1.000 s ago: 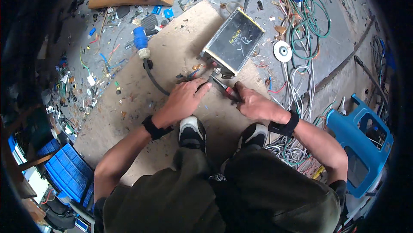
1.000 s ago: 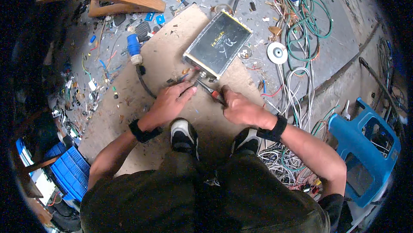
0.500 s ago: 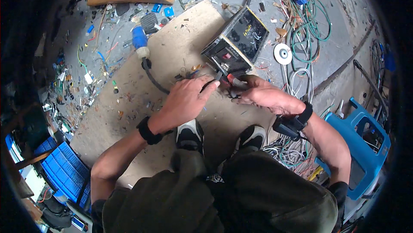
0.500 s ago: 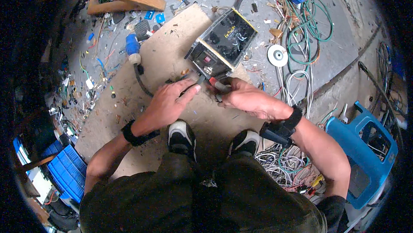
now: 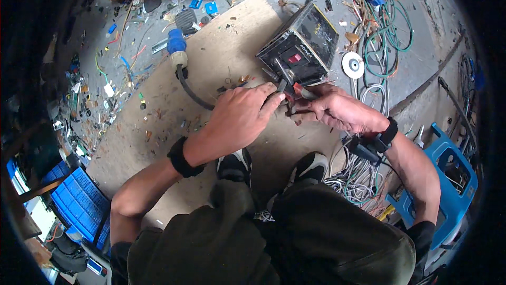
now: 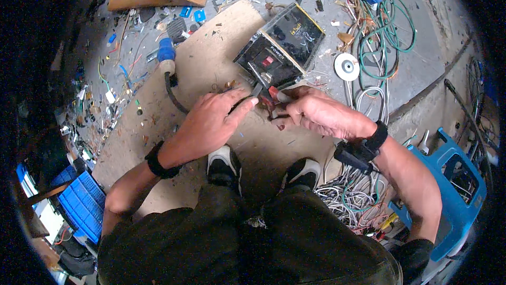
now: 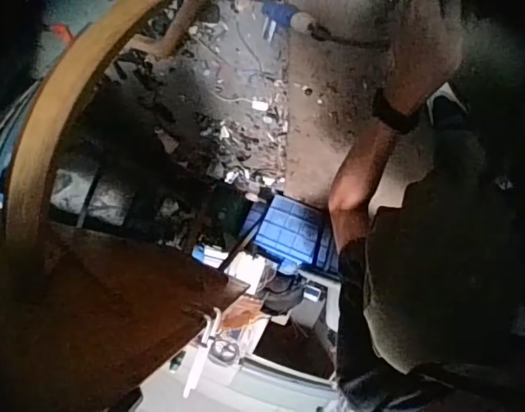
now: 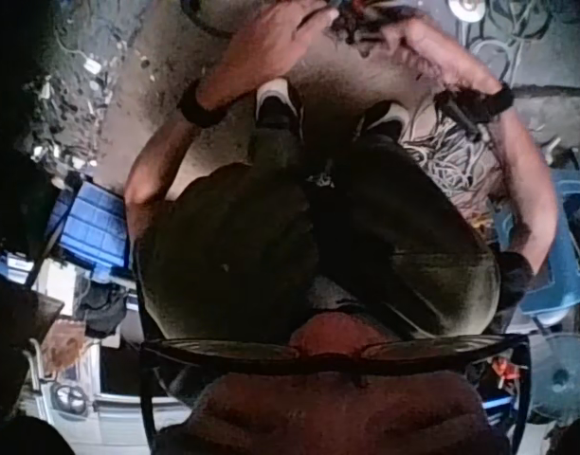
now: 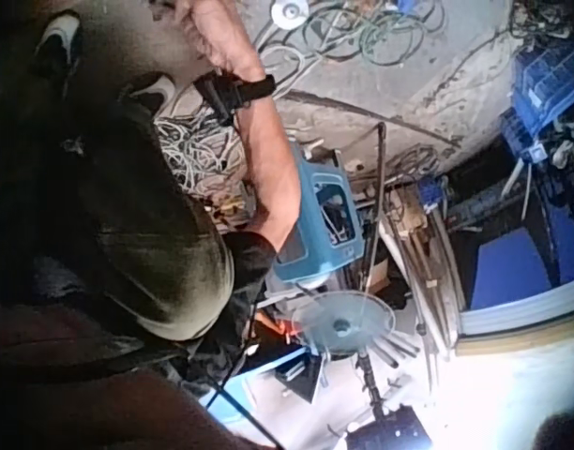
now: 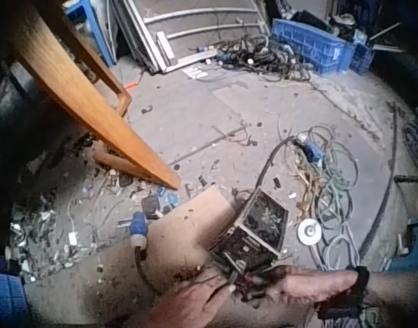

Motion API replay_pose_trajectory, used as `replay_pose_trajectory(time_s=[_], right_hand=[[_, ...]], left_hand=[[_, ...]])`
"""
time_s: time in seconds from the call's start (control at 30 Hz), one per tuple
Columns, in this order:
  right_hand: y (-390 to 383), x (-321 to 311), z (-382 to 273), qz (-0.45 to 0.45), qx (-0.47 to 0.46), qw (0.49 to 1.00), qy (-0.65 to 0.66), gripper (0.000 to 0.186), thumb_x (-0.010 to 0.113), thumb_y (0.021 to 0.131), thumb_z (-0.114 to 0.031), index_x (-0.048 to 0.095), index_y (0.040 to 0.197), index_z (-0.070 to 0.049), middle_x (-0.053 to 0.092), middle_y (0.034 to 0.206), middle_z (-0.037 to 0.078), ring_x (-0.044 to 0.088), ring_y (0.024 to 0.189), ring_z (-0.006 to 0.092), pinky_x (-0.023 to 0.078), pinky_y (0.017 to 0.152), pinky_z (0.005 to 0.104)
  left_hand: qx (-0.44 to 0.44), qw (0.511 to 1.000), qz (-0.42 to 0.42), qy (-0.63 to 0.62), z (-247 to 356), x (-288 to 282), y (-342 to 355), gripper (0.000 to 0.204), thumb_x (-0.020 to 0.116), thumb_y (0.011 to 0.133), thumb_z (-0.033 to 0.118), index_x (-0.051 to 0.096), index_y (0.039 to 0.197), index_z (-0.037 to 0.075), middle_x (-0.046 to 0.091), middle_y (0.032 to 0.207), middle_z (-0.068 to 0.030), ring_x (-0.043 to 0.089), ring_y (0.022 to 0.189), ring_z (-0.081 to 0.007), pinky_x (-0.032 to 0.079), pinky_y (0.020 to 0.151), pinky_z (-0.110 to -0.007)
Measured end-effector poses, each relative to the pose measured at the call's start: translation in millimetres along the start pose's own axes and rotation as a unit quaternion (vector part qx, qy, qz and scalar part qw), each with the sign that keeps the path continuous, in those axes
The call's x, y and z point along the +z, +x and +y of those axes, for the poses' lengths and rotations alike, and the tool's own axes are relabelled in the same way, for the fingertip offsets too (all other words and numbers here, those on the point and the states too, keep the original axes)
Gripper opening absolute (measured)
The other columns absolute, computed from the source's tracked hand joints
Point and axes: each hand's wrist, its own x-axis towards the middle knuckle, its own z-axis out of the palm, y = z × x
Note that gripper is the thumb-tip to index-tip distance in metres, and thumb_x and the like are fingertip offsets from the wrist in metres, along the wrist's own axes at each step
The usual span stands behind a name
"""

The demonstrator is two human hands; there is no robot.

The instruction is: The person sits on the floor and handles a small black electronic device with a metal heat sink. They rotate the device to inspect it, then use pliers to strip the insulation from wires attached to the unit. The person continues to manipulate the wires and the device casing throughout the clip.

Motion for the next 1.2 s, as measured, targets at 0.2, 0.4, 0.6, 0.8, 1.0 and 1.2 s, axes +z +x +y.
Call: replay_pose_trajectory(time_s=[0.2, 0.4, 0.6, 0.8, 1.0, 1.2], right_hand=[[3, -11, -2, -0.004, -0.049, 0.977, -0.206, 0.04, 0.056, 0.094, -0.029, 0.069, 0.122, -0.004, 0.067, 0.104, 0.01, 0.062, 0.094, 0.015, 0.052, 0.082, 0.0316], [8, -6, 9, 0.014, -0.022, 0.986, -0.165, 0.036, 0.059, 0.093, -0.029, 0.069, 0.113, -0.002, 0.067, 0.101, 0.007, 0.062, 0.086, 0.0155, 0.05, 0.08, 0.0301], [28, -26, 27, -0.017, 0.0, 0.982, -0.19, 0.036, 0.059, 0.093, -0.026, 0.062, 0.117, 0.0, 0.066, 0.099, 0.006, 0.061, 0.081, 0.0173, 0.052, 0.078, 0.0334], [24, -11, 28, -0.031, -0.017, 0.999, -0.019, 0.022, 0.056, 0.097, -0.023, 0.059, 0.11, -0.005, 0.06, 0.088, 0.003, 0.057, 0.073, 0.014, 0.051, 0.069, 0.0321], [30, -6, 37, -0.031, -0.002, 0.996, 0.088, 0.017, 0.057, 0.097, -0.021, 0.056, 0.107, -0.007, 0.053, 0.08, 0.0, 0.053, 0.066, 0.0108, 0.044, 0.058, 0.0274], [28, 10, 30, 0.056, -0.078, 0.993, -0.073, 0.02, 0.056, 0.095, -0.016, 0.059, 0.108, -0.001, 0.059, 0.079, 0.006, 0.056, 0.072, 0.0141, 0.047, 0.066, 0.03]], left_hand=[[0.003, 1.0, 0.012, -0.01, 3, 6, 2, 0.039, 0.056, 0.107, 0.033, 0.068, 0.121, -0.001, 0.072, 0.109, -0.0249, 0.066, 0.101, -0.0441, 0.048, 0.09, -0.052], [-0.013, 0.999, -0.028, -0.023, 8, -2, 10, 0.037, 0.057, 0.106, 0.031, 0.069, 0.119, -0.001, 0.072, 0.106, -0.025, 0.066, 0.098, -0.0444, 0.048, 0.089, -0.052], [0.002, 1.0, 0.006, -0.008, 10, 2, 8, 0.034, 0.057, 0.106, 0.03, 0.069, 0.114, -0.001, 0.071, 0.097, -0.024, 0.066, 0.093, -0.045, 0.049, 0.084, -0.053], [0.009, 1.0, 0.007, -0.018, 10, 1, 10, 0.032, 0.057, 0.106, 0.029, 0.069, 0.112, 0.0, 0.071, 0.095, -0.024, 0.066, 0.09, -0.0442, 0.049, 0.081, -0.053], [-0.007, 1.0, -0.01, -0.024, 15, -4, 13, 0.032, 0.059, 0.105, 0.027, 0.069, 0.114, -0.002, 0.071, 0.096, -0.026, 0.067, 0.089, -0.045, 0.05, 0.08, -0.052], [0.03, 0.999, 0.032, -0.009, 4, -2, 12, 0.035, 0.059, 0.105, 0.027, 0.069, 0.116, -0.004, 0.071, 0.102, -0.0292, 0.067, 0.092, -0.0469, 0.052, 0.082, -0.05]])
